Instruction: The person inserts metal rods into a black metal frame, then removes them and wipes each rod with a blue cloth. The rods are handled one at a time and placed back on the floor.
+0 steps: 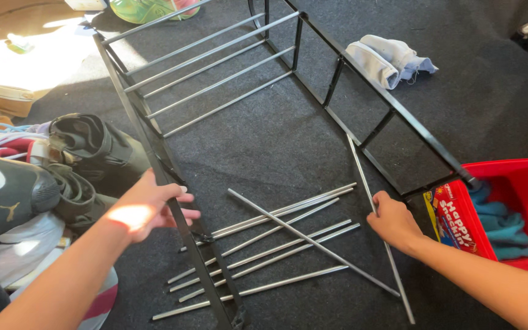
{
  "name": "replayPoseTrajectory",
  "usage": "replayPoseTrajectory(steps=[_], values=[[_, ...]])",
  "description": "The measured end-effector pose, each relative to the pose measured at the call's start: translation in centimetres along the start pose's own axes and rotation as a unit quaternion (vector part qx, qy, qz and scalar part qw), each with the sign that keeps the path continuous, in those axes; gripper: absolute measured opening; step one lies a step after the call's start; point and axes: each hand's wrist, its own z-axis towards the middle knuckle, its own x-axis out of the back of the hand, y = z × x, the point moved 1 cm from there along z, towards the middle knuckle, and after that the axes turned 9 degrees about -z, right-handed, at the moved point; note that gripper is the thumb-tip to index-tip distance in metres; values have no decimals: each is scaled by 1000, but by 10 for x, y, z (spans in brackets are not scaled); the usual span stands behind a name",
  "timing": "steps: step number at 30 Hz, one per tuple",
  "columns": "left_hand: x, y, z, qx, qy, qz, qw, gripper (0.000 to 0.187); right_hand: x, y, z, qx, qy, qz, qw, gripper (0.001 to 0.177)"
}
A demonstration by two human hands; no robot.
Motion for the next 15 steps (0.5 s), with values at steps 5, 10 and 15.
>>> replayPoseTrajectory(steps=[5,10,15], values=[[1,16,14,-32,-16,-92,995,35,9,-46,-11,-63,-9,156,986,38],[12,39,17,-167,-85,-258,948,26,-17,-83,-36,-108,-86,444,885,29],[-25,27,17,-139,-37,-299,943,20,-32,-97,-51,-91,-172,411,891,24]])
